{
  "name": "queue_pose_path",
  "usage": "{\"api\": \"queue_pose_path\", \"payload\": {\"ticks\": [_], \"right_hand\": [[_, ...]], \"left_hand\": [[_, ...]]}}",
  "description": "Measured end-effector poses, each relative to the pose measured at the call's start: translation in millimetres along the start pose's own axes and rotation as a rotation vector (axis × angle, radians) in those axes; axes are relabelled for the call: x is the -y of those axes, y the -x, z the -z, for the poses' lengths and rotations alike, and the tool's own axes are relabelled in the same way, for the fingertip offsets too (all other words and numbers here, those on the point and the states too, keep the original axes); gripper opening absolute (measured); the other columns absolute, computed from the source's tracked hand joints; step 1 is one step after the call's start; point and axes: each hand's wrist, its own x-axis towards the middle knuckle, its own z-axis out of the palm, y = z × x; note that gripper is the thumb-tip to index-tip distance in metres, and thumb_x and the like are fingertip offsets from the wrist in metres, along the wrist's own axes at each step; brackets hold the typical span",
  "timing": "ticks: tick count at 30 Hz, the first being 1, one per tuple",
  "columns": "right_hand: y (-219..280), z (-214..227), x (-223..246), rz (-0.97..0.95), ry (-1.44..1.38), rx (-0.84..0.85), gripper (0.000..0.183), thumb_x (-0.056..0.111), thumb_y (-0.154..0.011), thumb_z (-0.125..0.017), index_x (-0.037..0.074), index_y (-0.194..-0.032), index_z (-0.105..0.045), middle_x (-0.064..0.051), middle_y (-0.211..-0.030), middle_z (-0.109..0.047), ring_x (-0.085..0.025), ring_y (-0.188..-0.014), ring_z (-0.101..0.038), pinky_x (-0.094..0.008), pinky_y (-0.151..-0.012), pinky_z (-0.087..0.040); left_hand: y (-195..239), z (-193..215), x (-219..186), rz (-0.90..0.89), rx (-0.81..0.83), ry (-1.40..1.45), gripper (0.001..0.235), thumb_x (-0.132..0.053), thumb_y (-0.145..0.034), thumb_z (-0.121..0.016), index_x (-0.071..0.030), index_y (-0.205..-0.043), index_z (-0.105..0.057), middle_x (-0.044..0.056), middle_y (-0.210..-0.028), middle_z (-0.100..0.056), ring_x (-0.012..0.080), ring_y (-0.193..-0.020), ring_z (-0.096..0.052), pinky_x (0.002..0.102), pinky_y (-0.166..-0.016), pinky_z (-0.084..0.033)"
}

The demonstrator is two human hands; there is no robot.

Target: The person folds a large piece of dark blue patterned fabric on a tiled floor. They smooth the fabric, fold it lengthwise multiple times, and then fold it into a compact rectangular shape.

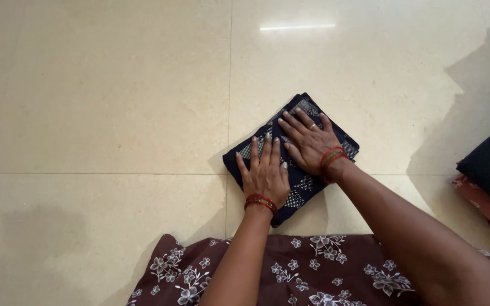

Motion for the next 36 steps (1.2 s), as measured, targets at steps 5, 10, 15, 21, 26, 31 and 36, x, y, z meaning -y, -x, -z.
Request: {"api": "queue_pose_path", "payload": {"ticks": [5,10,15,21,26,31,36], "right_hand": [[-26,19,1,-0.102,-0.099,0.042,0.071,0.051,-0.096,-0.040,0.021,-0.159,-0.028,-0.003,-0.168,-0.022,-0.023,-0.156,-0.016,-0.058,-0.118,-0.020],[-45,19,-3,-0.215,-0.161,0.035,0.073,0.053,-0.096,-0.040,0.021,-0.160,-0.027,-0.003,-0.169,-0.021,-0.027,-0.155,-0.016,-0.056,-0.119,-0.023],[-4,13,-7,-0.215,-0.112,0.022,0.072,0.054,-0.097,-0.039,0.022,-0.160,-0.026,-0.004,-0.169,-0.018,-0.030,-0.155,-0.011,-0.058,-0.118,-0.020],[42,10,7,-0.315,-0.165,-0.087,0.070,0.050,-0.096,-0.041,0.023,-0.160,-0.028,-0.002,-0.170,-0.018,-0.030,-0.156,-0.011,-0.059,-0.118,-0.019],[43,2,8,-0.323,-0.180,-0.136,0.067,0.046,-0.097,-0.044,0.023,-0.159,-0.031,-0.003,-0.169,-0.020,-0.031,-0.156,-0.013,-0.061,-0.117,-0.021],[43,-6,5,-0.295,-0.175,-0.176,0.066,0.037,-0.096,-0.046,0.022,-0.159,-0.034,-0.003,-0.171,-0.022,-0.031,-0.156,-0.015,-0.062,-0.116,-0.022],[45,1,5,-0.295,-0.216,-0.168,0.067,0.036,-0.095,-0.047,0.022,-0.159,-0.034,-0.003,-0.169,-0.023,-0.032,-0.156,-0.015,-0.062,-0.116,-0.022]], "left_hand": [[0,2,-4,-0.001,-0.032,0.009,0.063,-0.034,-0.097,-0.044,-0.015,-0.157,-0.035,0.005,-0.165,-0.029,0.0304,-0.156,-0.012,0.068,-0.119,-0.002],[-2,6,-2,0.013,0.004,0.010,0.063,-0.033,-0.096,-0.044,-0.017,-0.156,-0.035,0.005,-0.166,-0.028,0.0301,-0.155,-0.012,0.067,-0.119,-0.003],[-18,14,15,-0.096,0.105,0.021,0.064,-0.034,-0.098,-0.043,-0.020,-0.159,-0.030,0.002,-0.168,-0.023,0.0263,-0.156,-0.012,0.062,-0.123,-0.002],[-47,26,17,-0.054,0.123,-0.011,0.067,-0.038,-0.100,-0.040,-0.020,-0.161,-0.020,0.006,-0.171,-0.011,0.0273,-0.157,-0.007,0.056,-0.123,-0.002],[-65,32,-40,0.392,0.262,-0.104,0.070,-0.041,-0.101,-0.040,-0.018,-0.161,-0.012,0.010,-0.170,-0.003,0.0323,-0.156,0.000,0.063,-0.117,0.000],[-49,16,-49,-0.054,0.258,-0.153,0.065,-0.038,-0.101,-0.040,-0.024,-0.161,-0.020,0.002,-0.170,-0.013,0.0268,-0.157,-0.008,0.062,-0.122,-0.002],[-46,6,-37,-0.091,0.186,-0.152,0.067,-0.041,-0.099,-0.042,-0.024,-0.161,-0.024,0.001,-0.170,-0.016,0.0258,-0.156,-0.009,0.062,-0.123,-0.005]]}}
